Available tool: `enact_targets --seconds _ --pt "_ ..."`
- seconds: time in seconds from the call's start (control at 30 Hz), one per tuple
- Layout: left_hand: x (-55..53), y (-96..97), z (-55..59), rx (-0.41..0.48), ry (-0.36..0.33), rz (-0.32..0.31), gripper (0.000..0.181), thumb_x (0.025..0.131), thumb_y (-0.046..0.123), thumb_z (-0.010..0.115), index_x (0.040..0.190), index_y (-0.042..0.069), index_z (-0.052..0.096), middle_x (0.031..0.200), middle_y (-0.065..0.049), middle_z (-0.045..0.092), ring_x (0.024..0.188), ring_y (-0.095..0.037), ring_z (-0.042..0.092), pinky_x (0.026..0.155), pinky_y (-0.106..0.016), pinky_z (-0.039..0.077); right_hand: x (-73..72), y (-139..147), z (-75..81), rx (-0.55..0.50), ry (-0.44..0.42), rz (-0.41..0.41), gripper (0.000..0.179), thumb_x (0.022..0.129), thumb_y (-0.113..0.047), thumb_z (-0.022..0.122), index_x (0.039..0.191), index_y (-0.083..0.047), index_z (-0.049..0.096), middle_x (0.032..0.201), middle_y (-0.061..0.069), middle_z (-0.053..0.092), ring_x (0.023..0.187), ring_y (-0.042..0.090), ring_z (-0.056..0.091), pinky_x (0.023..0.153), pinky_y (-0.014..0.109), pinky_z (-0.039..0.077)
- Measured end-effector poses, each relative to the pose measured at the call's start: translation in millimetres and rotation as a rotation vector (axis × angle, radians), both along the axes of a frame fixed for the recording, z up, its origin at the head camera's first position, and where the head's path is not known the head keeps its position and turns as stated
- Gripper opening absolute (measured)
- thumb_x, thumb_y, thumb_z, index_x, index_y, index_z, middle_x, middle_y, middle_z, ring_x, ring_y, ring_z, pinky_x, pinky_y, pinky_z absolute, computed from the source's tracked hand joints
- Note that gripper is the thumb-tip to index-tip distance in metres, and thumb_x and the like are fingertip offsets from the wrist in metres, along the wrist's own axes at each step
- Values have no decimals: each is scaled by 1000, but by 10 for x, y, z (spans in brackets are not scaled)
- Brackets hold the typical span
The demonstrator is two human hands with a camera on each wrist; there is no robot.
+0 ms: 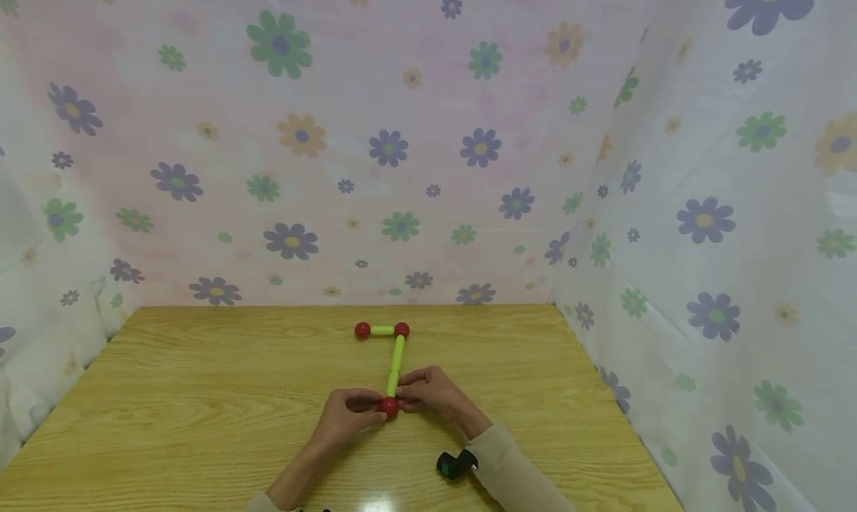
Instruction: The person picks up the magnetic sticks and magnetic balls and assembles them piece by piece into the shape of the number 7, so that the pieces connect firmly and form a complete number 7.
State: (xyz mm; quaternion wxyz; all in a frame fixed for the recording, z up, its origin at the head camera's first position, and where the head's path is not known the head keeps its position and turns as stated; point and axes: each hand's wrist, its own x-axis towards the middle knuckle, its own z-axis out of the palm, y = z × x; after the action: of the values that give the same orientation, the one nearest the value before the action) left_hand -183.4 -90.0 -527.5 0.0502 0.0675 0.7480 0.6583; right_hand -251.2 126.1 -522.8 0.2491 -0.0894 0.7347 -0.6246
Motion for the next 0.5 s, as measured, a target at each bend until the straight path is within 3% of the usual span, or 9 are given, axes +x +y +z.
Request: enact_targets --seconds 0.2,0.37,0.5 --pt "0 -83 8 -2 -44 23 38 85 5 81 117 -11 70 113 -24 72 107 -35 70 89 -37 61 14 8 34 10 -2 13 33 99 -12 67 125 9 64 98 14 77 80 15 75 71 25 63" --pt "-38 -193 -27 -14 -71 110 36 85 2 80 117 -10 70 112 -22 73 103 -31 71 87 -33 62 19 58 48 7 2 37 36 100 -15 67 128 9 63 102 15 76 84 18 75 72 28 64" --pt "-75 -287 -22 25 -101 174 30 87 2 78 115 -5 72 110 -15 74 100 -24 71 82 -27 61 5 124 78 22 4 73 37 101 -17 65 128 8 62 105 16 76 88 21 75 74 31 64"
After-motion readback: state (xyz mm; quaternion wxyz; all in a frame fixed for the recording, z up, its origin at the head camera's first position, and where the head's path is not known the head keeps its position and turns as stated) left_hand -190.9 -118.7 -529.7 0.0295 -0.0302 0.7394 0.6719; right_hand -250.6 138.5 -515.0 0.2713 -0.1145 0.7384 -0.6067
